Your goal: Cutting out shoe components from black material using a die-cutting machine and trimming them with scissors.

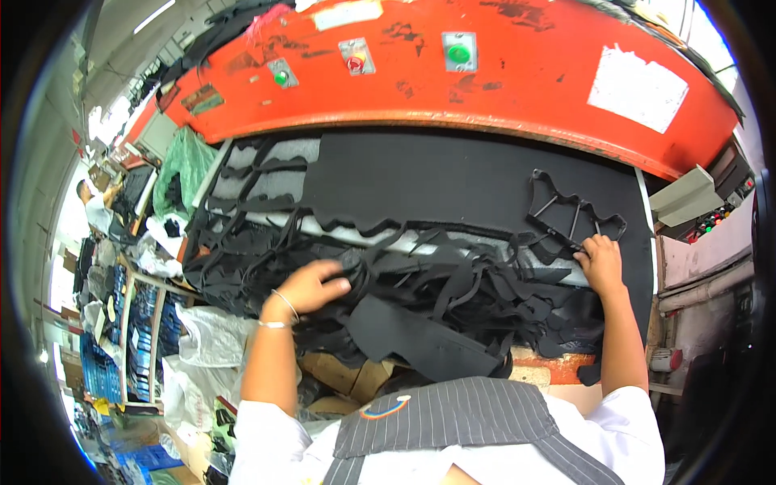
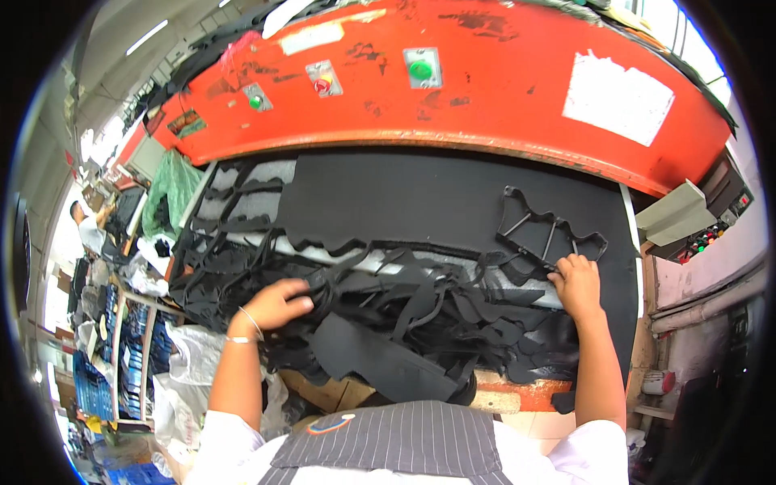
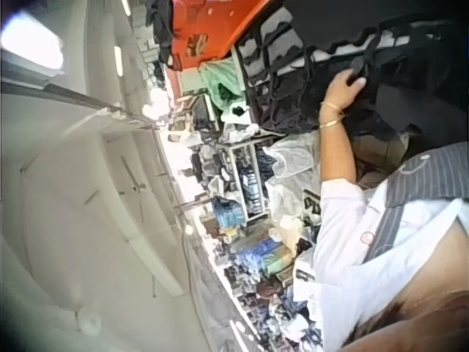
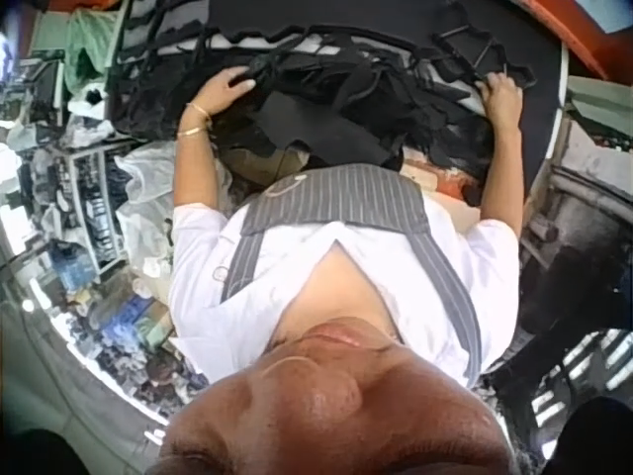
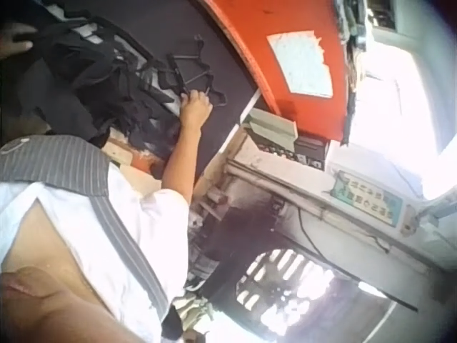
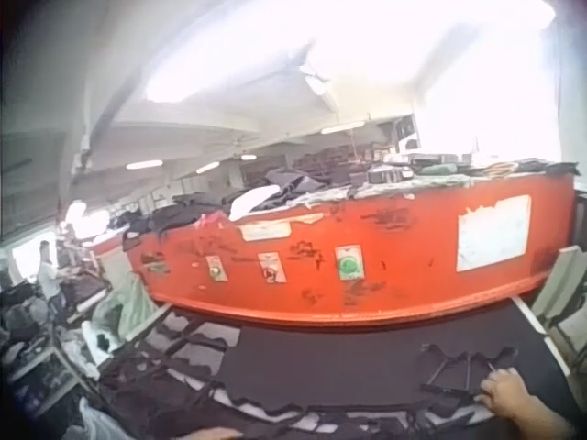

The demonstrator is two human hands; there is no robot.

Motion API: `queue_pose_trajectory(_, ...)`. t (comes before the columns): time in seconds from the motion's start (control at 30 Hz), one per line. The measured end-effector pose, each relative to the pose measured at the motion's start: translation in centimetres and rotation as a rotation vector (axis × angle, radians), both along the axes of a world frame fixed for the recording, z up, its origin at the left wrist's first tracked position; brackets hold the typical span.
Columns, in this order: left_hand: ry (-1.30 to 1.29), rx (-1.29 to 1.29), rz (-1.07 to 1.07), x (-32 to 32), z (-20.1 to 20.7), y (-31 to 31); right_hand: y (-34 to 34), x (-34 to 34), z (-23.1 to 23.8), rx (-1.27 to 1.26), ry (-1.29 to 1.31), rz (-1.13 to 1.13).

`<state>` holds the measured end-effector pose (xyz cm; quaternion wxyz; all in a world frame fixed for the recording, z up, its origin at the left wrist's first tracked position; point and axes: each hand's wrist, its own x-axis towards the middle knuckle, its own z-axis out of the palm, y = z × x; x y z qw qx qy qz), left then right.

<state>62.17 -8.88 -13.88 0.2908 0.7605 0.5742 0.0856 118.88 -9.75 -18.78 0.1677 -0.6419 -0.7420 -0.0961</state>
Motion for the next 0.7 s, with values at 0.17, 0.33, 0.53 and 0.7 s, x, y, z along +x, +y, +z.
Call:
queue_pose_trajectory(0.17,-0.083,0.33,0.212,-4.1,0.6,6.9,0.3,-1.4,2.3,-0.059,-0.018,-0.057)
queue_pose_trajectory(0.33,0.134,0.641,0.081,-9.7,-4.2,14.5,1.5,-11.7,7.1,0.014,-0.067,-0.015)
queue_pose_trajectory(0.53,-0.043,0.787,0.028,-11.0,-10.9,15.7,6.3,-28.4,8.3,-0.03,0.114,0.227)
queue_pose_trajectory(0.7,-0.162,0.831,0.115,-11.3,-12.1,15.6,12.1,-39.3,4.0,0.042,0.054,0.403)
